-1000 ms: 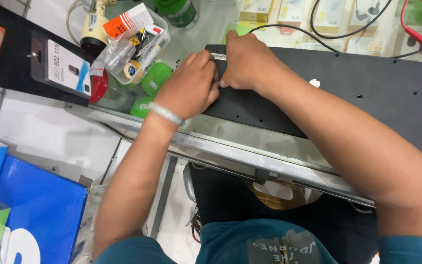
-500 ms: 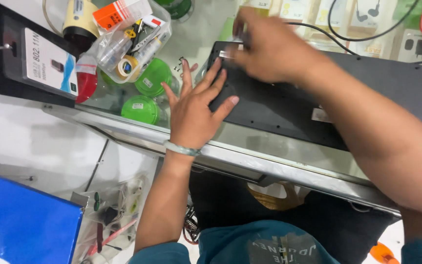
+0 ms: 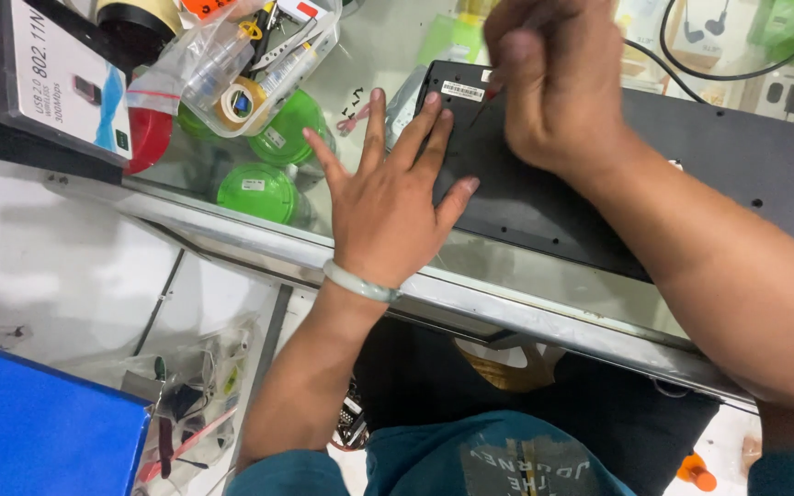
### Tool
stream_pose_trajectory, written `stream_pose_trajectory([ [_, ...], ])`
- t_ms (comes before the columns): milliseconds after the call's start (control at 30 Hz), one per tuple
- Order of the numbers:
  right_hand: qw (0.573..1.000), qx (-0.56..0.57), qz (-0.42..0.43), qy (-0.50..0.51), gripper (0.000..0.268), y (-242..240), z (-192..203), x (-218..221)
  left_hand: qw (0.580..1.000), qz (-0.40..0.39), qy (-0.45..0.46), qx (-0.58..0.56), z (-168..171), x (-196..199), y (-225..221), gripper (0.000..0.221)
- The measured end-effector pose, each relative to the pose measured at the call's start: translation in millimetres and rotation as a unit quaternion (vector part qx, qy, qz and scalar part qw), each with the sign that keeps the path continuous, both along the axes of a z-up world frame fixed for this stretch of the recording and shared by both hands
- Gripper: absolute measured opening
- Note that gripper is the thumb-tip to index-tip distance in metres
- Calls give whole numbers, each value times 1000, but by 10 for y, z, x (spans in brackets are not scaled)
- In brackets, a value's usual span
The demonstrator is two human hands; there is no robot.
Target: Using a manual screwdriver to remove screws from the back of a keyboard casing and then lifting the casing off.
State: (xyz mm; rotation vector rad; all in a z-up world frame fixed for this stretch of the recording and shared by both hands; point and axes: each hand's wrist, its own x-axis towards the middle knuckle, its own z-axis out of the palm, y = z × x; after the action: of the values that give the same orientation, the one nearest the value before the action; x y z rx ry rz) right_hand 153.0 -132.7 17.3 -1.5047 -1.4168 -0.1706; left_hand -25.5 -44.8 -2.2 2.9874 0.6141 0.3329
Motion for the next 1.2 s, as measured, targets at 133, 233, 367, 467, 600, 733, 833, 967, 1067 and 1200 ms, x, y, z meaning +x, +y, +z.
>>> stream_pose_trajectory([
  [133, 997, 71, -9, -19, 43, -7, -50, 147, 998, -39, 41, -8, 139, 79, 115, 66],
  [233, 998, 59, -35, -10, 45, -13, -89, 172, 998, -51, 41, -11, 166, 81, 149, 65],
  [367, 999, 39, 1, 2, 34, 34, -94, 81, 997, -69, 30, -34, 156, 68, 199, 67],
  [467, 999, 33, -30, -25, 26, 24, -113, 84, 995, -77, 47, -43, 201, 91, 218, 69],
  [600, 996, 51, -57, -43, 42, 2, -86, 202, 992, -66, 87, -66, 196, 264, 196, 73],
  [733, 997, 32, -54, -38, 43, -12, -141, 272, 996, -54, 60, -32, 86, 293, 171, 73],
  [833, 996, 31, -61, -59, 43, 9, -140, 267, 996, -56, 61, -40, 7, 276, 178, 75],
  [967, 993, 19, -73, -85, 43, 4, -155, 264, 998, -56, 32, -10, -81, 252, 181, 78],
  [1067, 993, 7, -67, -99, 31, -35, -186, 265, 998, -58, 18, 2, -88, 245, 173, 77],
  [1200, 986, -11, -75, -150, 12, -87, -243, 259, 998, -48, 30, -5, -102, 250, 170, 76],
])
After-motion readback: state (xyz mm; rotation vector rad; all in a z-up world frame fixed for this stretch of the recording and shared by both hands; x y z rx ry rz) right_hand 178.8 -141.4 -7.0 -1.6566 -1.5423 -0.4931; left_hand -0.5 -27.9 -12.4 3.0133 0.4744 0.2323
